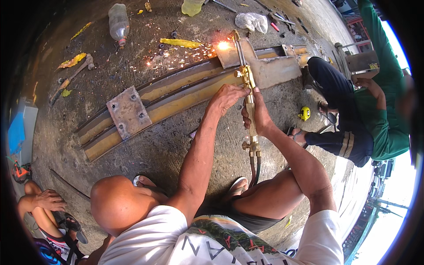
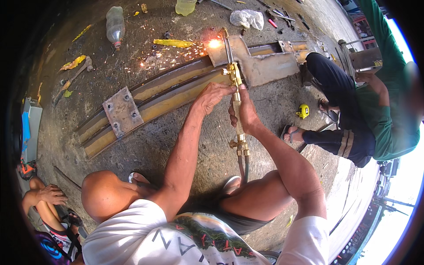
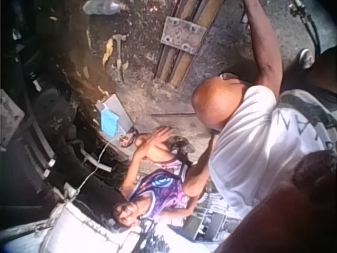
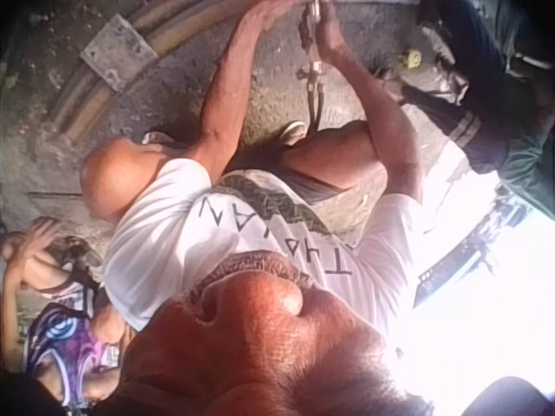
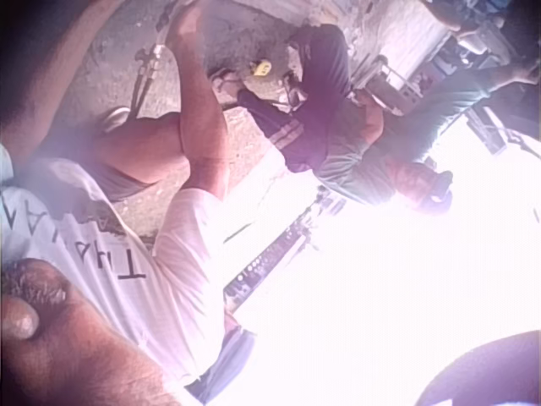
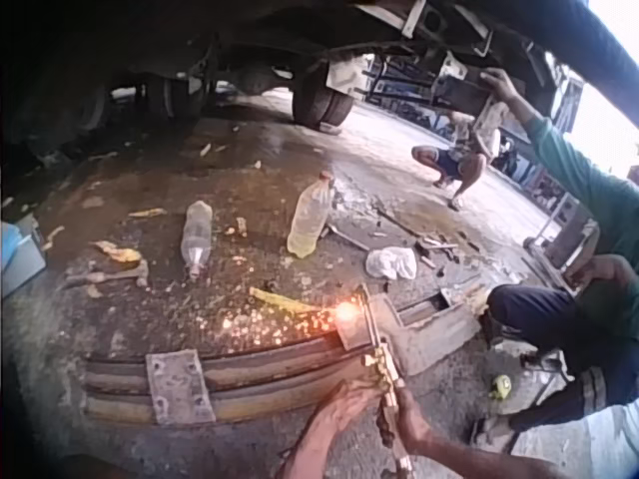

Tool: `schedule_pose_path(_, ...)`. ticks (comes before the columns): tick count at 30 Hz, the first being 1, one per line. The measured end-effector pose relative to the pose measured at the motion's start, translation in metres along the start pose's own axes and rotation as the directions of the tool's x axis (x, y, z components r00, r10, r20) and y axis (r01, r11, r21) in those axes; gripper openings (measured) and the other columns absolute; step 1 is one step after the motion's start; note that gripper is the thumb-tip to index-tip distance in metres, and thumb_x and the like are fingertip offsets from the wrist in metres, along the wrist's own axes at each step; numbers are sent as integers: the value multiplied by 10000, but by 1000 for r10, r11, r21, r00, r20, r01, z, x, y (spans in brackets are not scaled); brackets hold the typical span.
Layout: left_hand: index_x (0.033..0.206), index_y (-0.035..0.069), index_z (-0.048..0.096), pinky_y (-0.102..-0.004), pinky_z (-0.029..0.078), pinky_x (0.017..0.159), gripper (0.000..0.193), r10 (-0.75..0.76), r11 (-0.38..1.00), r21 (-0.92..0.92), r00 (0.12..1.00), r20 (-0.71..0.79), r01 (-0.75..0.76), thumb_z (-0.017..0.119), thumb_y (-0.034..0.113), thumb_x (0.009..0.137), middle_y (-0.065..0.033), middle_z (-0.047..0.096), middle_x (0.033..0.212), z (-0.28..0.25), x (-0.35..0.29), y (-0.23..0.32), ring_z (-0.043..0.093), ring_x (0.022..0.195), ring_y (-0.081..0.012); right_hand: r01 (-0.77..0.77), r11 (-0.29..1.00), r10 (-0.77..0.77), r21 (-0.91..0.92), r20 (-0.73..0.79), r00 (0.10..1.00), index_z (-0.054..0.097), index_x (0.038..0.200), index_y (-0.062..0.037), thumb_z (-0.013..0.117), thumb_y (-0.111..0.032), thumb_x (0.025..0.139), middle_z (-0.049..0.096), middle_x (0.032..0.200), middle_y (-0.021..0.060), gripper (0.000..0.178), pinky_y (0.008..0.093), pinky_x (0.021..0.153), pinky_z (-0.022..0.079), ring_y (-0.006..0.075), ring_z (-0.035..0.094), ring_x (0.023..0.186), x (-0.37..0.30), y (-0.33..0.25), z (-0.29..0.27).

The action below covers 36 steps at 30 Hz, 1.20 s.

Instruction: The person squats on the ground and uses a welding torch to join metal plates to a long metal frame. They ignite the torch, apply heat to the joints, and move along the frame to weld multiple sections while another person assists nearby.

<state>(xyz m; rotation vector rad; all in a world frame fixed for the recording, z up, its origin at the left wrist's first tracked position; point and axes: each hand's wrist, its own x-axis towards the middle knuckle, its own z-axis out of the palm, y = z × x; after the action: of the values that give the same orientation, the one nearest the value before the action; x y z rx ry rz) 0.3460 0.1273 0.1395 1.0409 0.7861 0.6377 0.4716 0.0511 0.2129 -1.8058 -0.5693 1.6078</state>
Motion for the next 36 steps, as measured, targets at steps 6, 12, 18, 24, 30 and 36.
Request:
schedule_pose_path(6,1138,6,743,-393,468,970,515,-5,1000,-2,1000,10,5,775,420,834,-191,717,1114,0,0,1,642,1058,-259,-24,1000,24,-13,-20,1000,427,904,-164,263,-816,917,433,615,6,673,327,431,355,148,403,447,-3,-1,3)
schedule_pose_path(12,1127,8,748,-391,463,982,515,-9,1000,2,1000,-4,9,762,433,837,-188,717,1126,1,-1,1,645,1065,-265,-12,999,11,-30,-16,1000,427,866,-180,265,-834,903,420,603,-6,675,324,438,349,146,393,449,-3,-1,3)
schedule_pose_path(18,1105,-5,752,-381,465,931,494,21,1000,-16,1000,-4,-21,766,410,837,-164,721,1056,1,-1,1,638,997,-242,-4,999,4,-36,-18,1000,429,864,-178,262,-841,899,423,606,-6,684,322,440,354,146,398,450,-3,0,1)
schedule_pose_path(24,1086,-15,755,-376,464,905,476,30,998,-50,1000,-7,-30,775,390,837,-147,716,1020,-2,-1,-2,628,974,-221,-8,999,8,-37,-7,1000,431,855,-177,260,-844,898,423,606,-8,690,319,437,351,144,398,450,-2,0,5)
schedule_pose_path(30,1102,-24,745,-426,376,1057,458,-55,996,-72,998,41,58,785,361,857,-135,693,1130,4,-7,11,576,1167,-261,-9,1000,9,-9,-16,1000,447,891,-137,270,-803,926,448,614,21,690,332,417,370,157,419,435,-2,3,-4)
schedule_pose_path(36,1082,-13,755,-387,476,882,457,8,999,-43,1000,-23,-9,768,383,855,-151,724,1005,-1,-5,5,636,969,-231,-2,1000,2,-25,-8,1000,448,886,-150,270,-823,911,439,605,10,696,331,420,360,155,407,439,-1,-1,4)
